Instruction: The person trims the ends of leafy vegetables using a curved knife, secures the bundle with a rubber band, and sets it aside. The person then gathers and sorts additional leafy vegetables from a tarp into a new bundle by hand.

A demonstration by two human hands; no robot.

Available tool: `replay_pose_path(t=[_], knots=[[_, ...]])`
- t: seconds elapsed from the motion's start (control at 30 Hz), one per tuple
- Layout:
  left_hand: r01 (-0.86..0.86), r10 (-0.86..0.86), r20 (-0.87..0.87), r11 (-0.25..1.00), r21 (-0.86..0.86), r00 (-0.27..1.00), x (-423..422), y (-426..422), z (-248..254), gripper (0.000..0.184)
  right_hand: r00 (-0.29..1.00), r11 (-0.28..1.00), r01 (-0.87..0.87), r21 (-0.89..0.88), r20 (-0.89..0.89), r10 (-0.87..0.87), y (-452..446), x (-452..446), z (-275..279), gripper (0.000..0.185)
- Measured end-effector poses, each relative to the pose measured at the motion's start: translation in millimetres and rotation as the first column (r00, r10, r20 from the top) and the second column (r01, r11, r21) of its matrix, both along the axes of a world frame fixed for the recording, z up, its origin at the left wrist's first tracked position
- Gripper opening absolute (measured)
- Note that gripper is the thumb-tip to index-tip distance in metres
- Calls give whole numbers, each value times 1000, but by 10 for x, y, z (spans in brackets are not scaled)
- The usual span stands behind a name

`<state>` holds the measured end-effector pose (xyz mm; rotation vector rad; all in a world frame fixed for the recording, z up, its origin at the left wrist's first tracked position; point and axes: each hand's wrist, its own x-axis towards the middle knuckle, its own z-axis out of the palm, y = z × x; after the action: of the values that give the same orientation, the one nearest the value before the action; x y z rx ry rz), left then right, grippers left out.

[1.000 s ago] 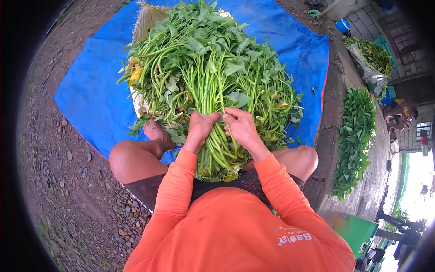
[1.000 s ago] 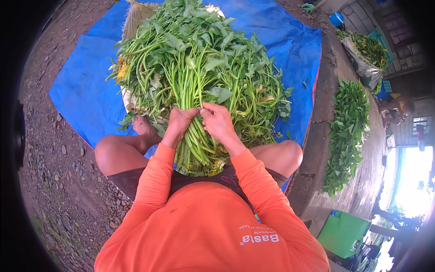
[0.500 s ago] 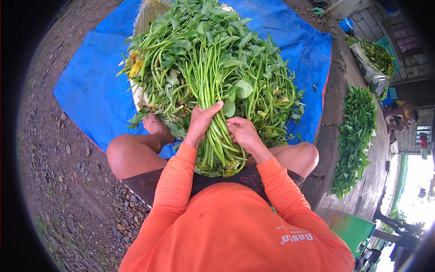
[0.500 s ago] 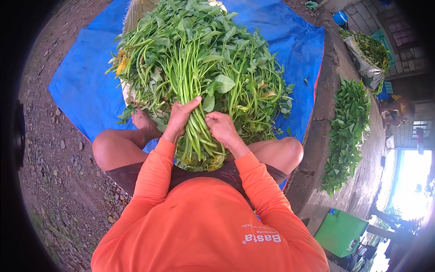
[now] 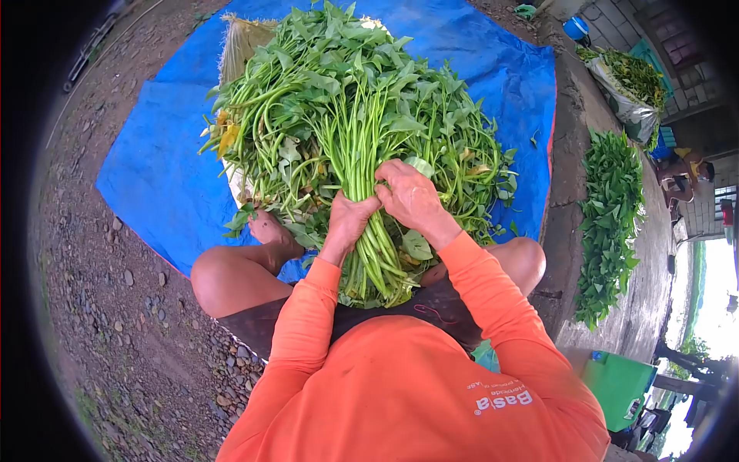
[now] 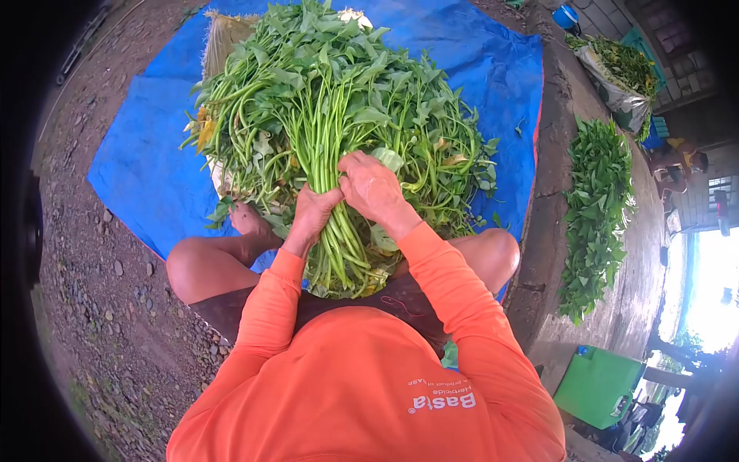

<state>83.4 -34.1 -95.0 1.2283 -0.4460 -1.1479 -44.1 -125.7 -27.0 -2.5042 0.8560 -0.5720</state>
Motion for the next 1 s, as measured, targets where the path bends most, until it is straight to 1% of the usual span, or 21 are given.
replay_pose_path(t=[0.03, 0.07, 0.17, 0.2, 0.23, 0.3, 0.37, 0.4, 0.43, 0.5, 0.6, 0.63, 0.67, 0.73, 0.77, 0.8, 0.83, 0.87, 0.9, 0.97, 1.0], knots=[[-21, 22, 24, 999, -35, 999, -1, -3, 15, 42, 998, 1000, -10, -7, -55, 10, -24, 3, 2, 19], [29, -29, 32, 1000, -6, 999, 44, 17, 12, 41, 999, 996, -33, -83, -29, 30, -43, 10, -13, 14], [92, -95, 48, 994, 62, 994, 121, 47, 16, 41, 993, 992, -104, -65, -54, 101, -89, 17, 9, 10], [30, -30, 29, 1000, 7, 999, 73, 39, 69, 39, 991, 986, -133, -99, -3, 133, -144, 34, -77, 15], [16, -16, 42, 1000, -16, 999, 78, 41, 121, 39, 992, 990, -123, -65, -15, 122, -186, 78, -66, 15], [10, -8, 57, 1000, -25, 998, 65, 40, 157, 38, 995, 996, -82, 43, -47, 84, -224, 109, -103, 17], [86, -88, 68, 996, 28, 994, 158, 27, 134, 36, 1000, 955, 20, 296, 11, -24, -246, 156, -63, 21], [125, -124, -10, 990, 60, 992, 207, 47, 240, 32, 993, 912, 63, 404, 69, -99, -296, 130, -55, 22], [49, -49, -3, 998, 47, 999, 216, 40, 253, 28, 978, 866, 87, 493, 125, -170, -373, 130, 13, 23], [72, -68, -81, 996, 50, 994, 317, 90, 335, 27, 932, 837, 118, 534, 231, -279, -493, -39, 209, 28], [38, -37, -72, 999, 15, 997, 469, 102, 265, 25, 917, 884, 320, 339, 123, -379, -629, -410, 505, 24], [32, -30, -83, 999, 19, 996, 496, 115, 308, 26, 916, 924, 383, 25, 121, -383, -622, -554, 482, 23], [27, -24, -68, 999, 41, 997, 525, 120, 315, 29, 913, 865, 407, -293, 119, -390, -600, -695, 431, 22], [14, -10, -104, 999, 40, 995, 503, 114, 363, 28, 936, 884, 352, -307, 111, -334, -386, -767, 527, 20], [-4, 8, -115, 999, 36, 993, 480, 97, 405, 28, 957, 965, 264, -6, 128, -261, -205, -765, 592, 20], [2, 1, -115, 1000, 27, 993, 501, 86, 319, 28, 966, 945, 137, 296, 170, -194, -9, -717, 656, 20], [9, -7, -112, 1000, 19, 994, 511, 72, 300, 28, 985, 870, 31, 492, 132, -110, 138, -658, 605, 18], [26, -23, -134, 999, 25, 991, 498, 73, 284, 28, 991, 894, -29, 448, 133, -34, 260, -576, 534, 19], [25, -24, -148, 1000, 8, 989, 465, 58, 296, 26, 989, 951, -43, 308, 146, -2, 326, -504, 378, 21], [29, -30, -177, 1000, -7, 984, 400, 61, 334, 25, 990, 873, 33, 486, 104, -96, 387, -440, 317, 22], [36, -35, -176, 999, -1, 984, 411, 67, 331, 25, 989, 894, 47, 446, 107, -106, 393, -430, 313, 22]])
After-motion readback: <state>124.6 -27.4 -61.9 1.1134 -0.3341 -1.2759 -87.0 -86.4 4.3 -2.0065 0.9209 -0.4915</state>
